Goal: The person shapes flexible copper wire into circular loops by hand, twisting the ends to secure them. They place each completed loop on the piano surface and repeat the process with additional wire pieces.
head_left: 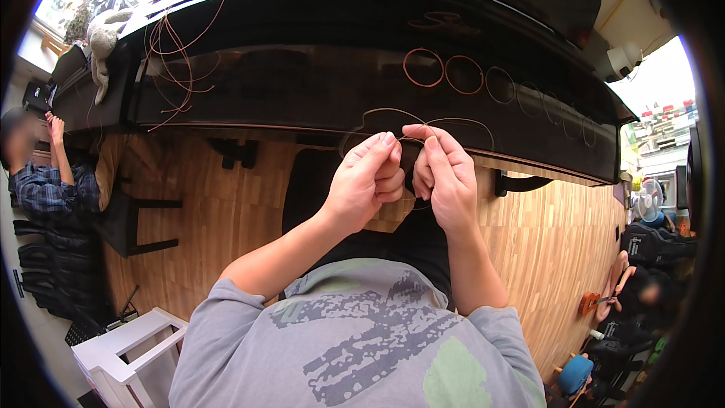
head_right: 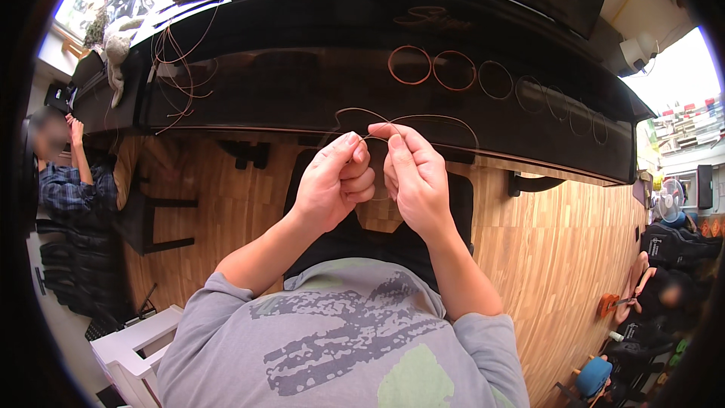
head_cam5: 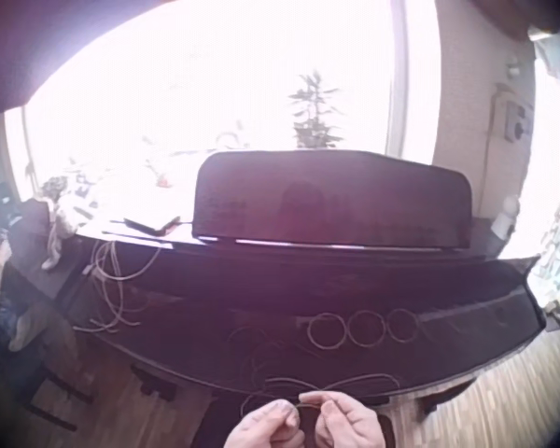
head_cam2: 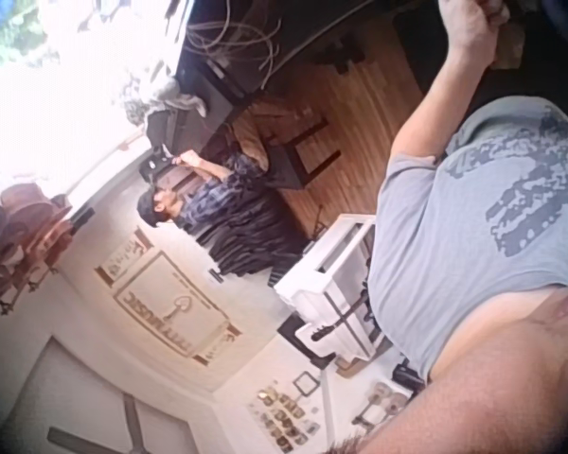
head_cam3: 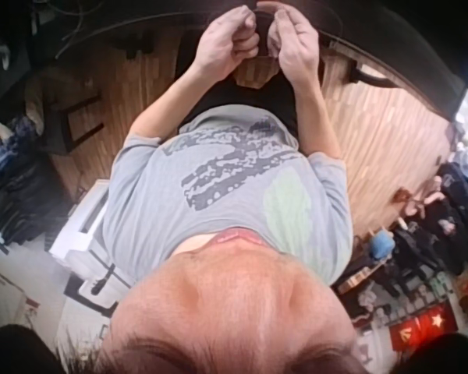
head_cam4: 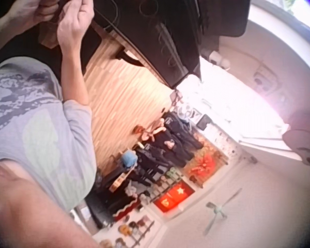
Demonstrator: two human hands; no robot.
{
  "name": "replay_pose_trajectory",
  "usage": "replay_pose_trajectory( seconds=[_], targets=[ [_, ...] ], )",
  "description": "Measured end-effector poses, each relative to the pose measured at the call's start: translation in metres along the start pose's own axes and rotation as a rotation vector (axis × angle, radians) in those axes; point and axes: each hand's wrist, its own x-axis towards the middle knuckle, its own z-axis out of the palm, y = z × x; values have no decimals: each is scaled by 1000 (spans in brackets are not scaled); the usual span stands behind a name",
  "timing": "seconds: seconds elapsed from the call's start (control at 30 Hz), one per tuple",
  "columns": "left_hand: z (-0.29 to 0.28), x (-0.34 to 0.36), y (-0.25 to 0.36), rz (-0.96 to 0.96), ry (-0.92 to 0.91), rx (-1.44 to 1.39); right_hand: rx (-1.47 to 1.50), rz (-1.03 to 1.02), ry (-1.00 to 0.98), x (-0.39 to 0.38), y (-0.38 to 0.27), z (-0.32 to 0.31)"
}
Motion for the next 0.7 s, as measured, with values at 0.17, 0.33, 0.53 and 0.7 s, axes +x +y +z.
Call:
replay_pose_trajectory(
  seconds=[0.17, 0.33, 0.53, 0.7],
  targets=[
    [1, -2, -4, -84, -32, 34, 30, 28, -58, 13, 2, -10],
    [-3, 0, -8, -133, -31, 53, 193, 130, -79, 18, -1, -8],
    [-2, 2, -8, -105, 62, 75, 193, 174, -91, 18, 2, -4],
    [-4, 4, -6, -68, 82, 85, 248, 201, -111, 19, 4, -6]
  ],
)
